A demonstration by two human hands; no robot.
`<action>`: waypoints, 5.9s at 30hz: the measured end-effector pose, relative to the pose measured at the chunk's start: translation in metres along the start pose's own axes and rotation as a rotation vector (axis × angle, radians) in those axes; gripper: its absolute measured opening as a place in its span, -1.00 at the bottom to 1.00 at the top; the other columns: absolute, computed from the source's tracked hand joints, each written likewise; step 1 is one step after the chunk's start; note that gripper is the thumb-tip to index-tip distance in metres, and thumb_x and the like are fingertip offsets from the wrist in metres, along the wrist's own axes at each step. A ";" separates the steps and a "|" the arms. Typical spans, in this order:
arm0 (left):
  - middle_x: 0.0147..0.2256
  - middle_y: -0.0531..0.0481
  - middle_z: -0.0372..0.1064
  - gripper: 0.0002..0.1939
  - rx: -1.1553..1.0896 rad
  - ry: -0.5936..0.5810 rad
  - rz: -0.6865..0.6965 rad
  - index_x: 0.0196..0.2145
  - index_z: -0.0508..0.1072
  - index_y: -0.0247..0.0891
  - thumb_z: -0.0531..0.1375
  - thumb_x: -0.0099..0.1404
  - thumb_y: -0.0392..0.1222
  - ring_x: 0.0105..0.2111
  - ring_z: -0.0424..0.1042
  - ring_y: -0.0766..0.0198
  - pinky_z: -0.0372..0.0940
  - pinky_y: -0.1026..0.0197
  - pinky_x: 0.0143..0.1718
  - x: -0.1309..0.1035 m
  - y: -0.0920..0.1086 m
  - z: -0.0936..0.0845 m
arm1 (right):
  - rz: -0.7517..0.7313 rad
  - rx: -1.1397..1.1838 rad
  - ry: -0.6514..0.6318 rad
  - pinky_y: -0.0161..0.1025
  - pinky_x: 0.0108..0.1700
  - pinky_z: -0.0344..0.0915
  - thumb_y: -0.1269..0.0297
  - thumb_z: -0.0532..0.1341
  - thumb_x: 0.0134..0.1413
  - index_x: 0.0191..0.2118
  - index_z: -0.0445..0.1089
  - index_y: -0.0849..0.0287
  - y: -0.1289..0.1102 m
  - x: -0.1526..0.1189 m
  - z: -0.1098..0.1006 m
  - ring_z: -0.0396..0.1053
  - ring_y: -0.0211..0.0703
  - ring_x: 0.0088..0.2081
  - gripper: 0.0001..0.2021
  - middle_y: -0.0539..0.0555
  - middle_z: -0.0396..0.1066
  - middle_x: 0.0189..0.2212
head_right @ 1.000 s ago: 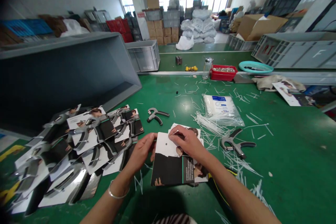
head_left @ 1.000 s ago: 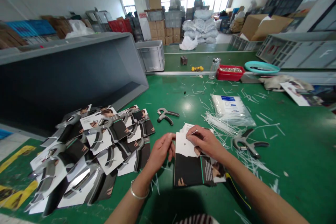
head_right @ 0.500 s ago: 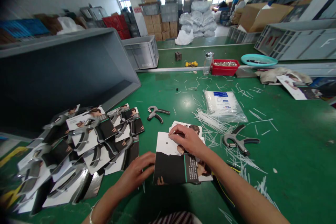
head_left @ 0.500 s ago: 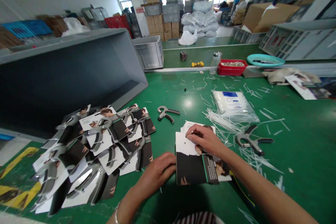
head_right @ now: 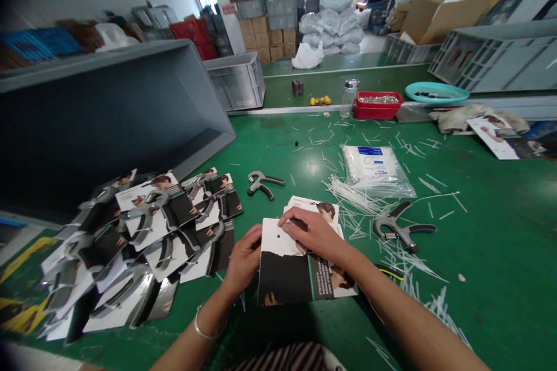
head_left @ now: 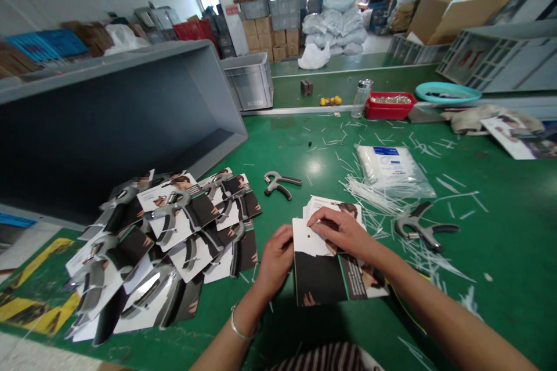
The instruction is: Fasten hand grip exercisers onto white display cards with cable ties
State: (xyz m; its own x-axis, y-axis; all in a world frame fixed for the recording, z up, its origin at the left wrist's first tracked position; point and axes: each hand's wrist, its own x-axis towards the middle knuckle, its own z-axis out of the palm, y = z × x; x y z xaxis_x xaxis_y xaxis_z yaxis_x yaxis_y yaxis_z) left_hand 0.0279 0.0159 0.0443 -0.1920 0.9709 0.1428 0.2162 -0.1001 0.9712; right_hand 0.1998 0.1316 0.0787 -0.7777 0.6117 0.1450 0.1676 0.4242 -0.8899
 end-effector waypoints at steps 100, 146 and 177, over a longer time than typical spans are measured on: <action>-0.21 -0.02 0.54 -0.86 0.290 -0.138 0.197 -0.22 0.61 -0.14 0.24 0.31 -0.26 -0.10 0.41 0.16 0.20 0.06 0.02 0.051 -0.004 0.041 | 0.102 -0.217 0.139 0.15 0.29 -0.08 0.16 0.20 0.24 -0.34 0.51 0.09 0.026 -0.053 -0.006 0.04 0.11 0.31 -0.80 0.09 0.15 0.27; -0.22 -0.01 0.55 -0.89 0.360 -0.112 0.244 -0.26 0.60 -0.15 0.24 0.32 -0.24 -0.12 0.41 0.16 0.21 0.02 0.01 0.044 -0.006 0.039 | 0.070 -0.227 0.108 0.15 0.29 -0.12 0.16 0.20 0.24 -0.35 0.49 0.10 0.025 -0.050 -0.004 0.03 0.09 0.32 -0.79 0.13 0.17 0.25; -0.31 -0.02 0.44 -0.88 0.579 -0.049 0.262 -0.34 0.42 -0.20 0.12 0.36 -0.27 -0.20 0.36 0.15 0.22 0.04 -0.06 0.018 0.032 0.060 | 0.120 -0.172 0.437 0.06 0.21 0.08 0.38 0.13 0.14 -0.03 0.35 0.06 0.030 -0.045 0.018 0.17 0.02 0.22 -0.73 0.13 0.31 0.16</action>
State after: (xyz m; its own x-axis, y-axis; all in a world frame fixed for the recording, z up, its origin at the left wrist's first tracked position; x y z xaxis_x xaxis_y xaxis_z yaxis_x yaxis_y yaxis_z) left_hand 0.0886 0.0430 0.0665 -0.0214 0.9404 0.3394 0.7349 -0.2153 0.6430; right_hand 0.2289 0.1044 0.0380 -0.4251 0.8709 0.2466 0.3674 0.4151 -0.8323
